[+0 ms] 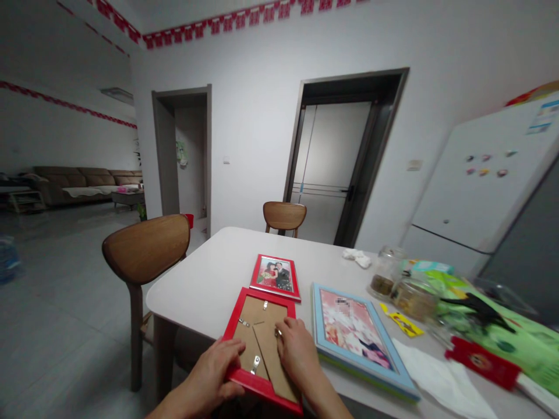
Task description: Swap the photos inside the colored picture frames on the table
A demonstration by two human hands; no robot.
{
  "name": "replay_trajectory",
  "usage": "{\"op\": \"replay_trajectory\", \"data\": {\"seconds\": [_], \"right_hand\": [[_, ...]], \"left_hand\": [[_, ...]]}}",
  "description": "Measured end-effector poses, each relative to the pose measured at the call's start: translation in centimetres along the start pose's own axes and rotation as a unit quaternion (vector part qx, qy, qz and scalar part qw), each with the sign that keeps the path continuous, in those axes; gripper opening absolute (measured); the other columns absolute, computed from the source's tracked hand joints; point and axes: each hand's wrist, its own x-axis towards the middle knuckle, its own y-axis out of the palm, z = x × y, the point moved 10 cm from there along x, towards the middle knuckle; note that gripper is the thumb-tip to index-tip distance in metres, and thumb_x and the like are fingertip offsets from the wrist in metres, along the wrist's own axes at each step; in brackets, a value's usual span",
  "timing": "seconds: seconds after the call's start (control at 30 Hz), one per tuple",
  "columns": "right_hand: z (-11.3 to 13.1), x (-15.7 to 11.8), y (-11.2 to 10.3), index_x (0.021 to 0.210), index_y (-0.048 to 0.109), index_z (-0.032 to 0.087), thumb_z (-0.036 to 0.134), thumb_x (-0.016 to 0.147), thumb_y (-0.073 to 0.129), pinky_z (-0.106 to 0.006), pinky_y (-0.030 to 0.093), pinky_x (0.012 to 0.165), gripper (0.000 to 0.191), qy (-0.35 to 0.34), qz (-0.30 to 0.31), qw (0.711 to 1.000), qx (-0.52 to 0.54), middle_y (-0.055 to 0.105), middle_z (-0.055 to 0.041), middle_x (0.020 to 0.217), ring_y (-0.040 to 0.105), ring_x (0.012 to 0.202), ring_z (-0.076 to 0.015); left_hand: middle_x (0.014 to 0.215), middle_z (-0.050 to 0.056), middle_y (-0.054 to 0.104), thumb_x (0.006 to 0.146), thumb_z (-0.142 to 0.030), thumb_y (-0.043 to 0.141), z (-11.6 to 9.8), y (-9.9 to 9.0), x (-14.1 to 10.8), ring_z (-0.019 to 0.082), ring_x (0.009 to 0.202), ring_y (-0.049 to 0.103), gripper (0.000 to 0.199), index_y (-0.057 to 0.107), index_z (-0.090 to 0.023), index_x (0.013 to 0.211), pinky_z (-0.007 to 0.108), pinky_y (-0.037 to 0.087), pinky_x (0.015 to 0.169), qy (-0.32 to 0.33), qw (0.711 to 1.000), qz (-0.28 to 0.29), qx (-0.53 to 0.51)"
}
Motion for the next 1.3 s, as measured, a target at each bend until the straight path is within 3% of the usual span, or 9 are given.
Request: {"op": "replay_trajectory", "data": {"seconds": [0.13, 0.27, 0.5, 0.6, 0.7, 0.8, 0.97, 1.2, 1.3], "right_hand": [[3.6, -1.9, 0.7, 0.089, 0.063, 0.021, 0.022, 0.073, 0.042, -0.026, 0.032, 0.087, 0.027, -0.091, 0.077, 0.982, 0.147, 0.052, -0.0070, 0.108, 0.046, 0.100, -0.0165], [5.0, -2.1, 1.4, 0.076, 0.067, 0.024, 0.018, 0.066, 0.049, -0.028, 0.029, 0.091, 0.021, -0.092, 0.123, 0.970, 0.186, 0.050, -0.0040, 0.112, 0.043, 0.105, -0.0172], [4.9, -1.4, 1.3, 0.071, 0.066, 0.024, 0.021, 0.068, 0.050, -0.030, 0.030, 0.088, 0.016, -0.088, 0.070, 0.979, 0.169, 0.054, -0.0035, 0.102, 0.046, 0.098, -0.0171], [4.7, -0.4, 1.1, 0.081, 0.064, 0.021, 0.023, 0.072, 0.046, -0.027, 0.032, 0.085, 0.021, -0.076, 0.047, 0.982, 0.166, 0.056, -0.0058, 0.099, 0.048, 0.095, -0.0169], [4.8, 1.3, 1.2, 0.088, 0.063, 0.018, 0.025, 0.074, 0.044, -0.025, 0.034, 0.079, 0.024, -0.043, 0.027, 0.992, 0.115, 0.059, -0.0066, 0.092, 0.050, 0.090, -0.0164], [5.3, 3.2, 1.9, 0.081, 0.064, 0.018, 0.027, 0.074, 0.047, -0.023, 0.035, 0.073, 0.020, -0.022, 0.015, 0.997, 0.066, 0.060, -0.0056, 0.086, 0.051, 0.084, -0.0157], [5.0, 4.7, 2.7, 0.075, 0.062, 0.017, 0.025, 0.076, 0.043, -0.024, 0.034, 0.067, 0.021, 0.015, -0.008, 0.999, 0.031, 0.059, -0.0075, 0.083, 0.052, 0.077, -0.0156], [2.0, 4.5, 2.1, 0.097, 0.057, 0.014, 0.033, 0.080, 0.035, -0.035, 0.029, 0.080, 0.034, 0.069, -0.042, 0.997, -0.018, 0.056, -0.0131, 0.100, 0.046, 0.093, -0.0230], [1.5, 4.8, 2.4, 0.097, 0.056, 0.018, 0.033, 0.080, 0.036, -0.036, 0.029, 0.079, 0.031, 0.069, -0.034, 0.997, -0.021, 0.056, -0.0102, 0.103, 0.046, 0.094, -0.0229]], "left_hand": [[0.110, 0.007, 0.056, 0.059, -0.029, 0.070, -0.2, -0.1, 0.2, 0.022, 0.099, 0.049, 0.051, 0.051, -0.017, 0.105, 0.032, 0.036, 0.088, -0.002, 1.000, 0.005, 0.002], [0.100, 0.006, 0.059, 0.061, -0.028, 0.068, -0.6, -0.2, 0.5, 0.021, 0.093, 0.052, 0.043, 0.054, -0.016, 0.100, 0.032, 0.035, 0.088, -0.010, 1.000, 0.011, 0.000], [0.097, 0.003, 0.058, 0.060, -0.025, 0.068, 0.0, 0.2, 0.5, 0.020, 0.089, 0.051, 0.043, 0.053, -0.019, 0.100, 0.030, 0.038, 0.082, -0.010, 1.000, -0.003, 0.001], [0.094, 0.004, 0.059, 0.057, -0.023, 0.071, 0.1, 0.4, 0.5, 0.020, 0.088, 0.051, 0.051, 0.052, -0.017, 0.103, 0.030, 0.038, 0.082, -0.006, 1.000, -0.011, -0.008], [0.093, 0.003, 0.059, 0.058, -0.023, 0.070, -0.3, 0.2, 0.6, 0.020, 0.086, 0.052, 0.044, 0.054, -0.017, 0.099, 0.030, 0.038, 0.082, -0.008, 1.000, -0.011, -0.012], [0.093, 0.003, 0.059, 0.058, -0.023, 0.069, -0.8, 0.0, 0.7, 0.021, 0.086, 0.052, 0.041, 0.054, -0.019, 0.096, 0.032, 0.039, 0.081, -0.012, 1.000, 0.001, -0.009], [0.101, 0.005, 0.059, 0.056, -0.024, 0.072, -0.8, 0.3, 0.7, 0.023, 0.094, 0.051, 0.053, 0.051, -0.017, 0.104, 0.035, 0.035, 0.088, -0.011, 1.000, 0.010, -0.009], [0.104, 0.008, 0.058, 0.055, -0.025, 0.073, -0.5, 0.6, 0.6, 0.024, 0.097, 0.051, 0.060, 0.050, -0.015, 0.109, 0.038, 0.033, 0.092, -0.040, 0.999, 0.020, -0.005], [0.101, 0.007, 0.059, 0.056, -0.026, 0.072, -0.9, 0.3, 0.6, 0.022, 0.094, 0.052, 0.057, 0.051, -0.016, 0.107, 0.037, 0.034, 0.091, -0.033, 0.999, 0.012, -0.005]]}}
